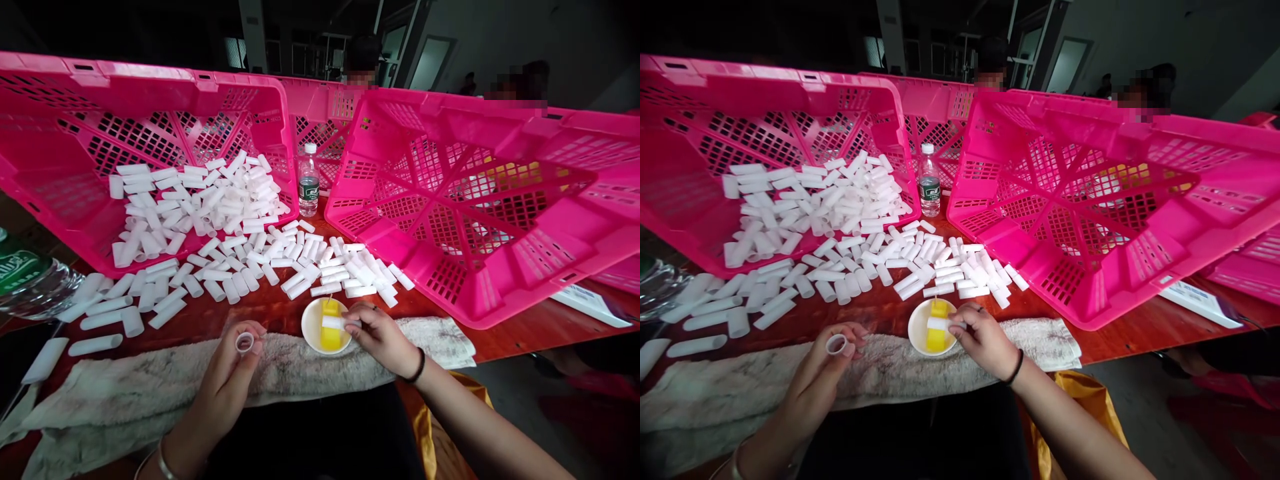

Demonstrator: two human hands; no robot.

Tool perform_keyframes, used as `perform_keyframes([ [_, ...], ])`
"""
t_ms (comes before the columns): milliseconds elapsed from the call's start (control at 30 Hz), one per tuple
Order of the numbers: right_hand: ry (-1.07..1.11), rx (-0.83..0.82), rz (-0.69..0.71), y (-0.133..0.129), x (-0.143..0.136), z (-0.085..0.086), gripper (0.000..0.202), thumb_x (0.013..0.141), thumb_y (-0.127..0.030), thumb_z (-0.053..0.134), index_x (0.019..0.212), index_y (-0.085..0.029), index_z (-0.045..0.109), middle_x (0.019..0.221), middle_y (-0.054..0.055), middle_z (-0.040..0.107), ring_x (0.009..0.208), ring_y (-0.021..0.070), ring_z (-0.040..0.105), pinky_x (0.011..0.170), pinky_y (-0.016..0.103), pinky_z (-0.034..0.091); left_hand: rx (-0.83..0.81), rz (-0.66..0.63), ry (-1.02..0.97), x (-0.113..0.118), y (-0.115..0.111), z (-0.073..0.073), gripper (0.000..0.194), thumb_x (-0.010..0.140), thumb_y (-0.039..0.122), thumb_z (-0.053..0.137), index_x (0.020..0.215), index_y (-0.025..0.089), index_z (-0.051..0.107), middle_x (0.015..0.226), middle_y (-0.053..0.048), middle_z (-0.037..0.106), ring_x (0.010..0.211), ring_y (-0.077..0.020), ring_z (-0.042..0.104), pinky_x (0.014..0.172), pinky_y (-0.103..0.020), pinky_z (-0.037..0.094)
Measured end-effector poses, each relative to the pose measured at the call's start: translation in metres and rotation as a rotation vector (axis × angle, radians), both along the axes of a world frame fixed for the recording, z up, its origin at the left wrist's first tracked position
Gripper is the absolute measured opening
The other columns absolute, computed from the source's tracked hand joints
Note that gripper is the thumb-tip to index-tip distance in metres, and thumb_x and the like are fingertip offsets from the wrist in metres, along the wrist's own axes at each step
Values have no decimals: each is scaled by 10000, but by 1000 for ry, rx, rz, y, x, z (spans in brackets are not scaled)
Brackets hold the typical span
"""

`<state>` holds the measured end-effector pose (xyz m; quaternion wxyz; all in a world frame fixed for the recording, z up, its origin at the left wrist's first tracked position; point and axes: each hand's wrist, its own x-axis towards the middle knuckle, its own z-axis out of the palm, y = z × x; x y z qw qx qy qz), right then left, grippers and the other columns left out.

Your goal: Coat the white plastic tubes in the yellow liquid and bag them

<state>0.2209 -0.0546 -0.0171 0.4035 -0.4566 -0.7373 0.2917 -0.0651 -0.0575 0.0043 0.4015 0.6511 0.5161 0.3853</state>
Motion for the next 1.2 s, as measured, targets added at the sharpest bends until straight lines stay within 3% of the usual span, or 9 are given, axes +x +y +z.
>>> perform_keyframes([
  [133,-144,133,105,-6,1,8,187,871,-198,513,1030,-199,612,999,97,549,965,209,549,820,362,488,-5,9,9,0,0,0,241,903,455,406,954,227,464,987,-59,546,872,-198,545,726,-308,489],
  [267,-25,-16,20,-12,-2,7,354,875,-246,541,1225,-205,502,1023,93,613,943,200,596,815,360,513,-48,-35,92,0,-2,5,301,921,487,324,952,226,471,775,-15,530,631,-161,519,599,-295,491],
  [367,-80,71,-15,-16,-4,5,249,893,-225,508,1129,-205,585,974,89,618,888,194,604,785,354,521,-24,-90,202,3,-4,11,268,937,443,328,1031,236,469,860,-28,573,770,-181,571,717,-307,503],
  [500,-188,301,77,-18,-2,0,207,888,-171,495,1005,-237,652,989,72,600,906,192,579,797,355,507,94,-204,315,8,-2,12,257,927,371,410,1151,255,461,1114,-50,598,1031,-215,566,880,-333,479],
  [633,140,144,-30,-20,-4,-1,164,871,-233,555,1025,-218,607,972,78,635,904,189,620,764,335,536,212,-250,403,20,4,12,305,900,344,484,1190,250,497,1163,-67,598,1067,-240,563,923,-387,471],
  [733,363,-66,-119,-24,-9,12,192,859,-312,580,1018,-204,592,926,67,668,817,170,648,698,295,555,322,-308,414,37,7,20,272,904,321,485,1163,251,529,1095,-72,618,1020,-237,574,881,-399,492],
  [833,369,-152,-88,-29,-11,35,205,847,-336,591,992,-192,611,889,52,683,771,159,650,681,275,554,429,-359,461,53,8,30,259,915,290,469,1161,239,531,1026,-78,621,956,-231,576,832,-397,503],
  [1000,147,-165,-56,-37,-4,68,161,871,-296,561,969,-190,630,853,43,678,755,148,633,718,269,525,528,-375,603,63,4,41,247,913,274,456,1133,208,545,935,-78,623,853,-247,580,767,-429,508],
  [1200,43,-41,1,-46,1,81,170,881,-234,537,1035,-203,601,914,64,658,832,164,619,750,282,498,432,-368,413,61,-9,43,244,913,300,457,1142,234,509,1017,-79,638,924,-224,608,794,-357,537],
])
